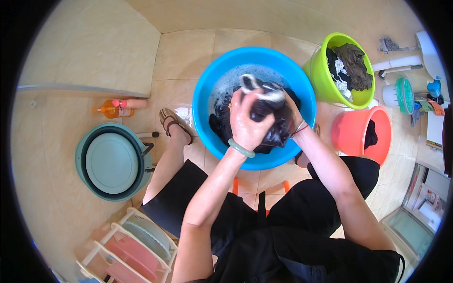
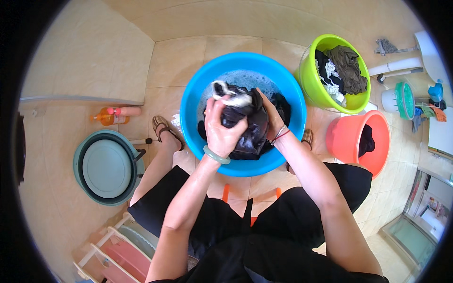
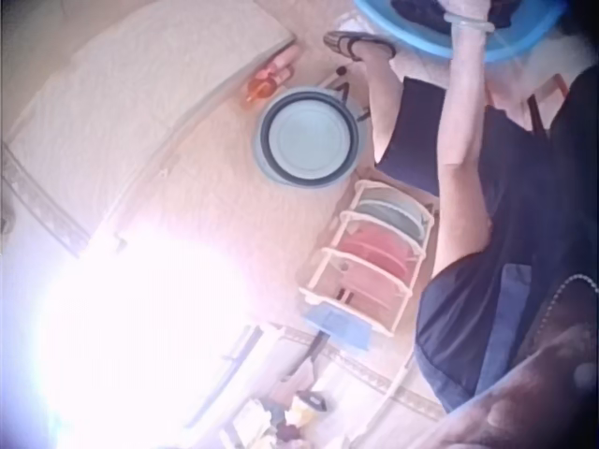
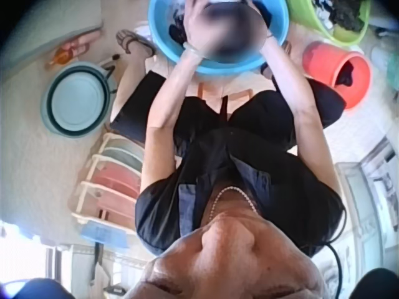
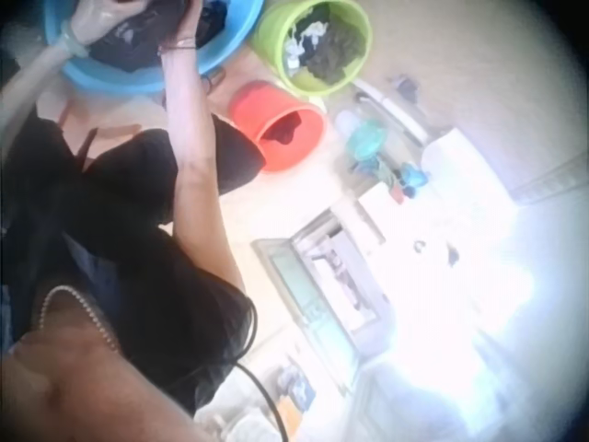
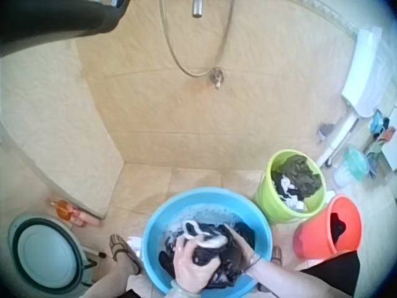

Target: The person is hand-washing dark-colored clothes in a blue basin filled with soapy water. They scrub and agitate the garments, then transfer them to a green bucket. Finally, they pick up a small yellow cloth and begin washing it in the same basin.

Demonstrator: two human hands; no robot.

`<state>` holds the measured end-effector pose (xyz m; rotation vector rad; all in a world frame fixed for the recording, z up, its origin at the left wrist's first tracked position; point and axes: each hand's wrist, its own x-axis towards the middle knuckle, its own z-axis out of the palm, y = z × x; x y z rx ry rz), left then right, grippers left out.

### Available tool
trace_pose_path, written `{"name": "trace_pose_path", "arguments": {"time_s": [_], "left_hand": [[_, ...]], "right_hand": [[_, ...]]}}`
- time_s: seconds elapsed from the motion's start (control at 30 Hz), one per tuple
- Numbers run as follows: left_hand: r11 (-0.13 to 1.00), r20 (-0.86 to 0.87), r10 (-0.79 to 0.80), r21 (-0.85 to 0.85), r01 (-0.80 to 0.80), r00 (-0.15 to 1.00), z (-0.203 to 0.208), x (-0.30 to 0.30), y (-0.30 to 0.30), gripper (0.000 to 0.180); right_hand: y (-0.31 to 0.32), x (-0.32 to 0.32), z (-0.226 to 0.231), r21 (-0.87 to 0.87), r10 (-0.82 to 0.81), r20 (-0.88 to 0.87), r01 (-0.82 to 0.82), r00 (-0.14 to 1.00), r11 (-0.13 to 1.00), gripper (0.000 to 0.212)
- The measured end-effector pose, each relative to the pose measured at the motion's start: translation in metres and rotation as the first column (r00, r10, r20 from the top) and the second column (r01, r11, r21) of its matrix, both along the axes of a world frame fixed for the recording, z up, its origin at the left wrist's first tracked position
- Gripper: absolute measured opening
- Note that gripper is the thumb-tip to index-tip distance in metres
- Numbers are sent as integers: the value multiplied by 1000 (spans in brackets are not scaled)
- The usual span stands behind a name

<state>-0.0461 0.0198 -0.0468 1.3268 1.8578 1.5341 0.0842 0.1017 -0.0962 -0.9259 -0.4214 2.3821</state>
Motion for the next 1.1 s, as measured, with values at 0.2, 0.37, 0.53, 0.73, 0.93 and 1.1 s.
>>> {"name": "trace_pose_path", "arguments": {"time_s": [0.2,0.37,0.53,0.73,0.93,1.1], "left_hand": [[898,-466,-295,162,409,834,37,-3,2,45],[833,-648,-419,3,553,636,51,-21,-27,43],[739,-783,-328,136,659,529,51,13,-20,12],[677,-918,-258,50,735,301,9,14,-27,11],[538,-958,-287,-168,826,-8,-36,17,-29,28],[477,-941,-298,-293,828,-162,-62,16,-26,26]], "right_hand": [[2,6,18,146,207,-142,-186,968,972,36],[4,-26,0,445,486,-299,-330,821,832,36],[41,-9,38,216,617,-130,-585,776,781,19],[36,-26,46,430,570,562,-801,599,417,18],[19,-36,15,518,353,732,-813,583,268,29],[6,-46,-9,485,122,852,-855,510,184,26]]}}
